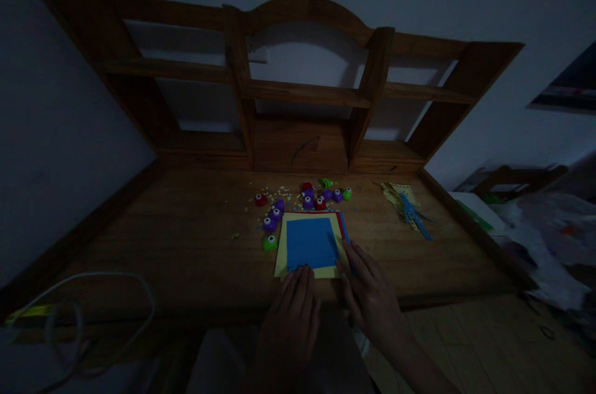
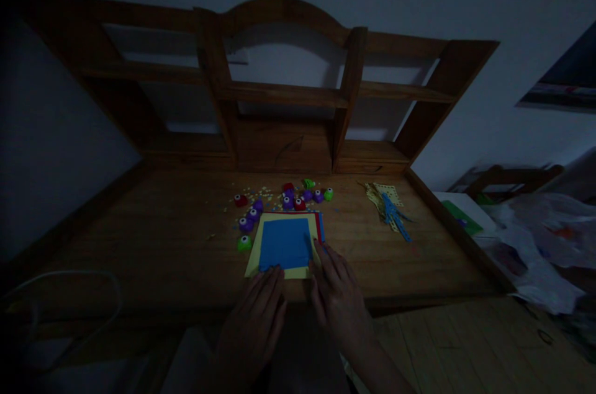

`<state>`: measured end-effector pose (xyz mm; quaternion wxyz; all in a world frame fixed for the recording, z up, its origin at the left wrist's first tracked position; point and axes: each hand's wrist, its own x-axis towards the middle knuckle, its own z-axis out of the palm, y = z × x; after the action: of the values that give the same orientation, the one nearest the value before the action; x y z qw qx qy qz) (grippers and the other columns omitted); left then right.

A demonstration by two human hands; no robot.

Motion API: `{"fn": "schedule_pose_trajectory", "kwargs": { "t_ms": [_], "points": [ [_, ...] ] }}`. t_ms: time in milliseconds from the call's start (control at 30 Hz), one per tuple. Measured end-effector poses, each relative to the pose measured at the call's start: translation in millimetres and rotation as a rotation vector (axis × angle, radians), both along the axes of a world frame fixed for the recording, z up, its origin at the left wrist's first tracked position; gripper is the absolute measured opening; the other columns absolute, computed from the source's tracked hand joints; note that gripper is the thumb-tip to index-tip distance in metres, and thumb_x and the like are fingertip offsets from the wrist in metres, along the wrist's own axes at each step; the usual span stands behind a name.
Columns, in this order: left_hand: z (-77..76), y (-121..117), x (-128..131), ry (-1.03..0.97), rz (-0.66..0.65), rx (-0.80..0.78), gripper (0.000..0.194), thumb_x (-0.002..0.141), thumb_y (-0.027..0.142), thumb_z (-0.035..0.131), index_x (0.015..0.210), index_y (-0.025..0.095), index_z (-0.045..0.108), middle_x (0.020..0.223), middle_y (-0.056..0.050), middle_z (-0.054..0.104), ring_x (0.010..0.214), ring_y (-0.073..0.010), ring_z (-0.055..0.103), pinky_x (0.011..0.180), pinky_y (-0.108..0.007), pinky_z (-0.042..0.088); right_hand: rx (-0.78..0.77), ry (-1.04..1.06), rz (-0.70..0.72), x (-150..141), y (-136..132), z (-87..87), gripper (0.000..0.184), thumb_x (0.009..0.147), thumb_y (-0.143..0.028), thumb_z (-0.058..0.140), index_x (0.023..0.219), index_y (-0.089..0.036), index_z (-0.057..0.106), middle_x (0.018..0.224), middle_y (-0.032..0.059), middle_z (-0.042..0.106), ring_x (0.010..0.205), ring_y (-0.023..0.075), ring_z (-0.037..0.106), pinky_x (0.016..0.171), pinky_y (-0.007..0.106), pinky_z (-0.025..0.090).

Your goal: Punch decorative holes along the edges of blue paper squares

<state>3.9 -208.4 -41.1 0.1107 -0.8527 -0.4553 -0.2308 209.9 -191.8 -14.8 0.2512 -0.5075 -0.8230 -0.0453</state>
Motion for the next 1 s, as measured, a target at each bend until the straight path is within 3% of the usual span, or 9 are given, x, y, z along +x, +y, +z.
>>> {"fn": "schedule_pose_trajectory", "kwargs": {
  "t_ms": [200, 367, 700, 867, 1000],
  "points": [
    [20.0, 10, 14, -0.042, 0.028, -0.051, 0.046, 0.094, 0.035, 0.05, 0.138, 0.023, 0.051, 0.121, -0.011, 0.064, 0.116, -0.0285, 0.055, 0.104, -0.046, 0.04, 0.011, 0.024, 0.013, 2, -1, -6.2, 0.044, 0.093, -0.015, 0.047, 0.136, -0.02, 0.051, 0.154, 0.0099, 0.033, 0.14, 0.03, 0.034, 0.106, 0.054, 0.045],
    [18.4, 18, 16, -0.086, -0.033, -0.044, 0.043, 0.094, 0.032, 0.05, 0.135, 0.021, 0.055, 0.123, -0.012, 0.06, 0.117, -0.0291, 0.052, 0.102, -0.047, 0.04, -0.017, -0.012, 0.148, 3, 1, -4.1, 0.049, 0.094, -0.011, 0.043, 0.143, -0.015, 0.043, 0.147, 0.0119, 0.045, 0.136, 0.0246, 0.041, 0.109, 0.048, 0.044],
    [11.8, 22, -16, 0.022, -0.089, -0.081, 0.051, 0.091, 0.023, 0.049, 0.142, 0.02, 0.046, 0.127, -0.013, 0.058, 0.118, -0.03, 0.053, 0.103, -0.05, 0.04, 0.001, 0.007, 0.178, 5, 6, -3.5, 0.046, 0.092, -0.009, 0.044, 0.138, -0.011, 0.048, 0.135, 0.0129, 0.058, 0.126, 0.0243, 0.053, 0.106, 0.047, 0.048],
    [9.9, 18, -38, 0.077, -0.073, -0.037, 0.049, 0.092, 0.026, 0.05, 0.14, 0.017, 0.047, 0.138, -0.012, 0.053, 0.131, -0.029, 0.045, 0.109, -0.046, 0.036, 0.028, -0.031, 0.178, 5, 8, -1.4, 0.043, 0.092, -0.01, 0.045, 0.135, -0.01, 0.051, 0.137, 0.0146, 0.056, 0.128, 0.0251, 0.051, 0.107, 0.048, 0.047],
    [12.5, 13, -47, 0.115, -0.11, -0.007, 0.052, 0.093, 0.026, 0.048, 0.143, 0.013, 0.042, 0.149, -0.01, 0.043, 0.139, -0.0268, 0.036, 0.115, -0.042, 0.03, 0.065, -0.116, 0.305, 6, 12, 3.2, 0.043, 0.091, -0.01, 0.047, 0.133, -0.009, 0.052, 0.14, 0.0149, 0.053, 0.132, 0.0241, 0.047, 0.111, 0.045, 0.043]
  ]
}}
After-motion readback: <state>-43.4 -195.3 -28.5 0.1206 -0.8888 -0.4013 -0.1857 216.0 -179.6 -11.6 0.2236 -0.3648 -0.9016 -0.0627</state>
